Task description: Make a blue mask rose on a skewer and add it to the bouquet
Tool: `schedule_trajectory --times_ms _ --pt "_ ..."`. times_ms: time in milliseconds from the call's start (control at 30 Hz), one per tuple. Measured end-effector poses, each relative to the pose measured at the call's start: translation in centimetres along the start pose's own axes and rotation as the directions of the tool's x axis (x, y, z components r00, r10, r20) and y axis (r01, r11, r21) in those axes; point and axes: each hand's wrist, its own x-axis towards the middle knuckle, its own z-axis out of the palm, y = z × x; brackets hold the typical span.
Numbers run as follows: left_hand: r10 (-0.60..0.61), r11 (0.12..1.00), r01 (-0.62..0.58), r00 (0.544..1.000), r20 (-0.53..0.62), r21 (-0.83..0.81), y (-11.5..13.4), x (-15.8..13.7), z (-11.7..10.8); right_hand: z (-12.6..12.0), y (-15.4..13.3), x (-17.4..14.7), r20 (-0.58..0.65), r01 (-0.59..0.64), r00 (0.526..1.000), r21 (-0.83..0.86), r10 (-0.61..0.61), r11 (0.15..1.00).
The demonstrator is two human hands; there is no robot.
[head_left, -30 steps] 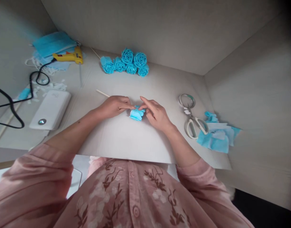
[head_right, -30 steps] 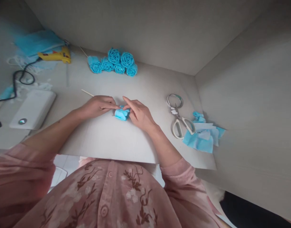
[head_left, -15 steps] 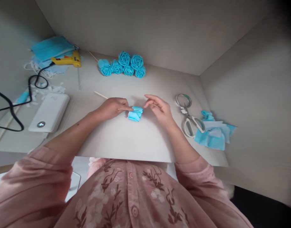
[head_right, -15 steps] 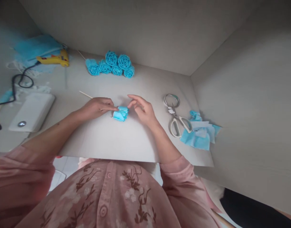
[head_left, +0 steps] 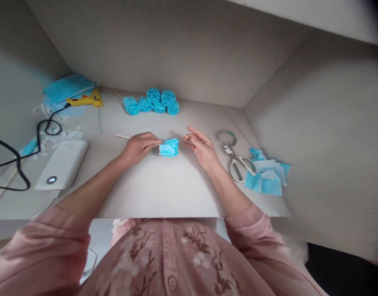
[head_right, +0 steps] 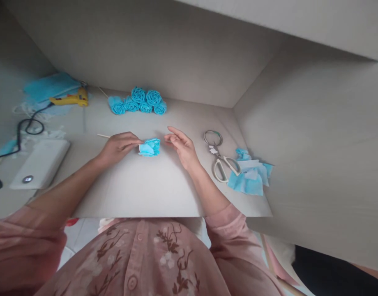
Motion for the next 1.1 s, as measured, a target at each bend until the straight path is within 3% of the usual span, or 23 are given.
schedule_trajectory --times_ms 133,333,533,833,967,1100 --pt "-0.099 0.992 0.093 0.992 -0.073 -0.085 0.5 0.1 -0.1 0.0 0.4 0.2 -0.113 0.007 0.994 -0.016 -0.009 1.0" --pt "-0.19 0.974 0.165 0.968 -0.164 -0.157 0.9 0.4 -0.7 0.2 0.3 0.0 -0.148 0.015 0.989 -0.035 -0.02 0.999" --pt "-0.13 0.982 0.098 0.972 -0.197 -0.162 1.0 0.4 -0.8 0.7 -0.4 -0.4 -0.115 0.019 0.993 -0.007 -0.019 1.0" --pt "-0.008 0.994 0.021 0.993 -0.121 0.11 0.4 0.2 -0.3 1.2 -0.4 -0.9 -0.118 0.036 0.992 -0.135 -0.052 0.99" --pt "0.012 0.987 0.004 0.995 -0.096 0.162 -0.1 0.0 -0.2 1.0 -0.1 -0.5 -0.137 0.059 0.987 -0.152 -0.08 0.987" --pt "0.035 0.984 -0.02 0.996 -0.081 0.176 -0.3 0.0 -0.1 0.9 0.2 -0.5 -0.072 0.093 0.992 -0.138 -0.104 0.986"
